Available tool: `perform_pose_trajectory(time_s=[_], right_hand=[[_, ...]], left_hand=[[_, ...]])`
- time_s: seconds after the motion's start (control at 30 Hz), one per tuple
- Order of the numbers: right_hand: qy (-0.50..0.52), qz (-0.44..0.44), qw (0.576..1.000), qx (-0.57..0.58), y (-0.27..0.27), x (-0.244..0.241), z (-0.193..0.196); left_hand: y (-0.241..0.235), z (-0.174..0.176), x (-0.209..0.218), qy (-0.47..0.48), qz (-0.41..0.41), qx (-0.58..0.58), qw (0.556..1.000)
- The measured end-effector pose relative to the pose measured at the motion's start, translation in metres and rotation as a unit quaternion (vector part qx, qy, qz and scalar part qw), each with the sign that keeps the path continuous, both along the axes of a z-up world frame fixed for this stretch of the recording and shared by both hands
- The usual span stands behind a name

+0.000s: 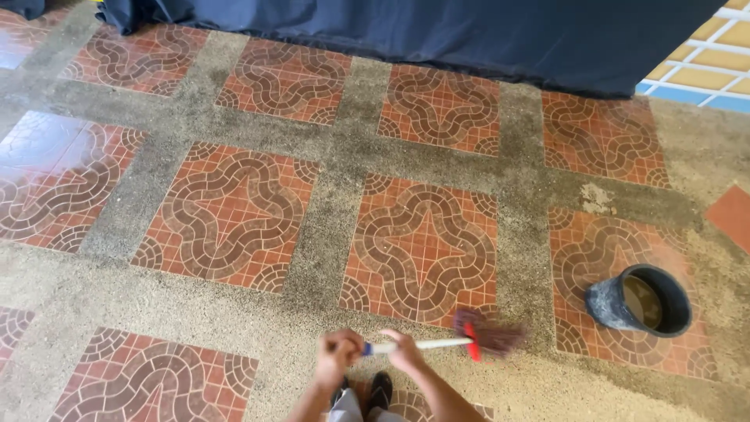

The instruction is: The person mops a tiled floor using a mop, dipping the mop into a black bucket and sweeping it across the tile surface to spread water and clean the area.

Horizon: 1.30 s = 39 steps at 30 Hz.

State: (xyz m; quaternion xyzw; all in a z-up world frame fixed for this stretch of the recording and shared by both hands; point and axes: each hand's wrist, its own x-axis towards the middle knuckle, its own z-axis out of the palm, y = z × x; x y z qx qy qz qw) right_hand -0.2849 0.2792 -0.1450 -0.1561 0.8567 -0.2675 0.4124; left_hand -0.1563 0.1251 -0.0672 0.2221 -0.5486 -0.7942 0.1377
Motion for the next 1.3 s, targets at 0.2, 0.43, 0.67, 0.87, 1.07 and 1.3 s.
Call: perform_pose_trajectory(time_s=[0.2, 0.43, 0.67, 0.87, 1.07, 1.3], right_hand=[[-0.064, 0.127, 0.962, -0.234, -0.119, 0.066, 0.095], [0.031, 0.231, 0.932, -0.278, -0.11, 0.062, 0.052], [-0.095, 0.039, 0.994, 0.04, 0.087, -0.036, 0.049], [-0.04, 0.148, 0.985, 0.074, 0.265, -0.098, -0.08], [-0.102, 0.111, 0.988, -0.037, 0.126, -0.056, 0.034], [0.036, 0.301, 0.934, -0.188, 0.026, -0.007, 0.069]], left_hand=[[-0.066, 0.129, 0.068, 0.023, 0.053, -0.187, 0.981], [-0.033, 0.16, 0.064, 0.151, 0.128, -0.145, 0.969], [0.095, 0.002, -0.036, 0.055, 0.107, 0.009, 0.993], [0.237, -0.11, -0.069, 0.084, -0.05, 0.127, 0.987], [0.123, -0.016, -0.026, 0.011, 0.047, -0.293, 0.955], [0.091, 0.138, 0.021, 0.037, 0.146, -0.181, 0.972]])
